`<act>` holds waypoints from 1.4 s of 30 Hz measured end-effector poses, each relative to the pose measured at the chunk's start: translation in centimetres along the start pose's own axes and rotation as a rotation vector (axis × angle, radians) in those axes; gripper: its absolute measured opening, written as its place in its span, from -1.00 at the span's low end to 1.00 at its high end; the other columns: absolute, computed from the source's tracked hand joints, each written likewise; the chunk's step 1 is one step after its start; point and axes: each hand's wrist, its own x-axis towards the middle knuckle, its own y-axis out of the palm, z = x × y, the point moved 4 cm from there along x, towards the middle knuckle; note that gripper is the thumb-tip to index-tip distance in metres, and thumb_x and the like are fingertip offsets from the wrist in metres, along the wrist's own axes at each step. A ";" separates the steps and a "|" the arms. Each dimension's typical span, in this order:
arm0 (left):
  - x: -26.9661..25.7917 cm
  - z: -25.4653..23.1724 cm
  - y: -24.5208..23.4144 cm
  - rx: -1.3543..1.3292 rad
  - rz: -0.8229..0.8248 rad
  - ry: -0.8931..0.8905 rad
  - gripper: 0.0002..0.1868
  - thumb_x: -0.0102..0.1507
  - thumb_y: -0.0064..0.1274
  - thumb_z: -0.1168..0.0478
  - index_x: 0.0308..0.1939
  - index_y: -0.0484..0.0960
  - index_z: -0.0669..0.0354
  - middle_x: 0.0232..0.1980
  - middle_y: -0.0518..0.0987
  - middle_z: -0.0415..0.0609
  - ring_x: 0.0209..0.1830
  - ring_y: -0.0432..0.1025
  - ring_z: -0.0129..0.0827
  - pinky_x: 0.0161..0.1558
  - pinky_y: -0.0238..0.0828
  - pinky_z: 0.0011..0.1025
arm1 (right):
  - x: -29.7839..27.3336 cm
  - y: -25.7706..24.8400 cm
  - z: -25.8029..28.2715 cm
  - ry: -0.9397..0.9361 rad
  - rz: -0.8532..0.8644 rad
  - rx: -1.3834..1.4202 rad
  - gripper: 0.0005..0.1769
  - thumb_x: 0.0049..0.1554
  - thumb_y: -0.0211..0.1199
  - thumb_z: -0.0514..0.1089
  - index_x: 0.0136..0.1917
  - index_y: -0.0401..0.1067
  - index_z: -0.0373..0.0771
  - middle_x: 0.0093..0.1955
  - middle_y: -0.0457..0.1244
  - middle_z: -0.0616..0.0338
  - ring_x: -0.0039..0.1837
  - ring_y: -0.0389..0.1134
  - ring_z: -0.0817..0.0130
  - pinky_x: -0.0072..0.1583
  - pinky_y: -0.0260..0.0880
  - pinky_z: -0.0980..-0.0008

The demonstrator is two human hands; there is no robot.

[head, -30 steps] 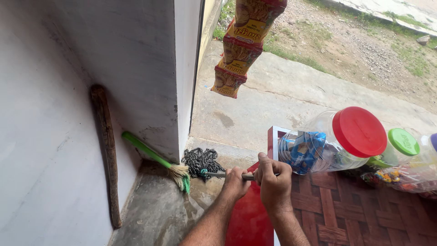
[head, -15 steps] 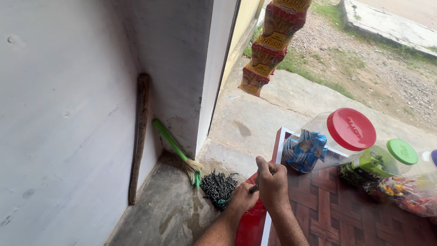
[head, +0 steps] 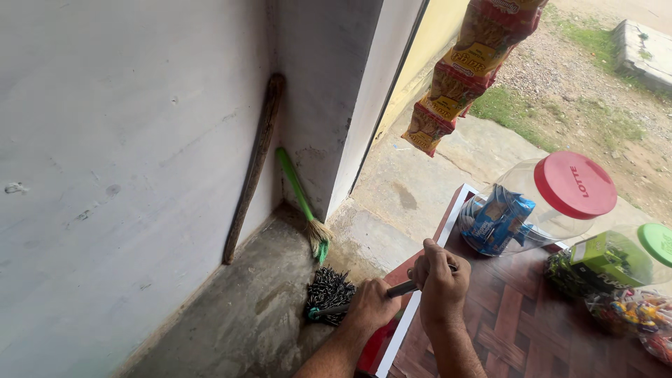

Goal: The person mops the concrete floor of a small shop using a string mop and a green bucket. They move the mop back and forth across the floor near the entrance and along the base of a red display counter.

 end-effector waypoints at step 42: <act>12.7 10.9 -18.5 -0.348 -0.447 0.141 -0.69 0.25 0.12 0.08 -0.40 0.53 0.27 -0.19 0.51 0.08 -0.22 0.48 -0.28 -0.20 0.49 -0.20 | 5.3 20.7 -7.0 -0.260 0.303 -0.197 -0.53 0.16 -0.09 -0.27 -0.57 -0.04 -0.15 -0.59 -0.08 0.32 -0.48 -0.13 0.54 -0.41 -0.14 0.38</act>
